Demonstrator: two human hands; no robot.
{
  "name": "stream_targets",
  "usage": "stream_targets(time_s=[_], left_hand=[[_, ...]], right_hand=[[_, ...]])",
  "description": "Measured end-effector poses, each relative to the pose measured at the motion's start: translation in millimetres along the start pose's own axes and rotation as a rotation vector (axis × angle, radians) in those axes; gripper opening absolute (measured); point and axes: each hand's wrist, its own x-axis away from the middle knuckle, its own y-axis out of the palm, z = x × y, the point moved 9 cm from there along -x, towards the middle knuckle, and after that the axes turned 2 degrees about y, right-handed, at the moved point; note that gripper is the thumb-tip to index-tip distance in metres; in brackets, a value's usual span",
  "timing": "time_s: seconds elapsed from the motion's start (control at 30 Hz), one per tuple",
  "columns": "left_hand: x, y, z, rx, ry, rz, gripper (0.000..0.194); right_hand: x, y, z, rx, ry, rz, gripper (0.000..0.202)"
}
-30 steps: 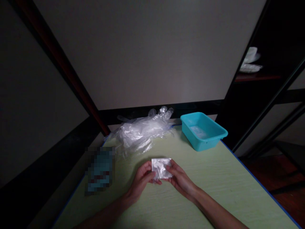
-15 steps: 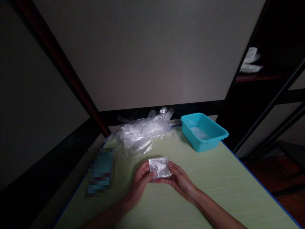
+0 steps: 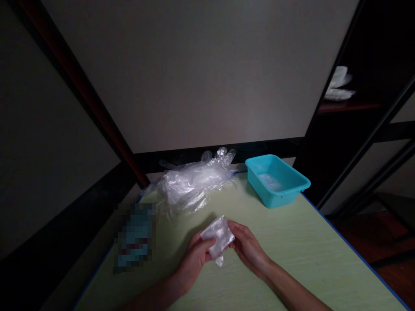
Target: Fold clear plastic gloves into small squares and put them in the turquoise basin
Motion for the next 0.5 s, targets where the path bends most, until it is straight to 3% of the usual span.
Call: stream_targets(time_s=[0.17,0.5], left_hand=[[3.5,7.8,-6.9,0.185,-0.058,0.032,0.03],[2.0,7.7,-5.6,0.14,0.0,-0.001,0.025]], right_hand=[[0.6,1.2,-0.3,0.068,-0.014,-0.006,0.022],[2.6,3.1,-0.3,0.101,0.009,0.032,0.025]])
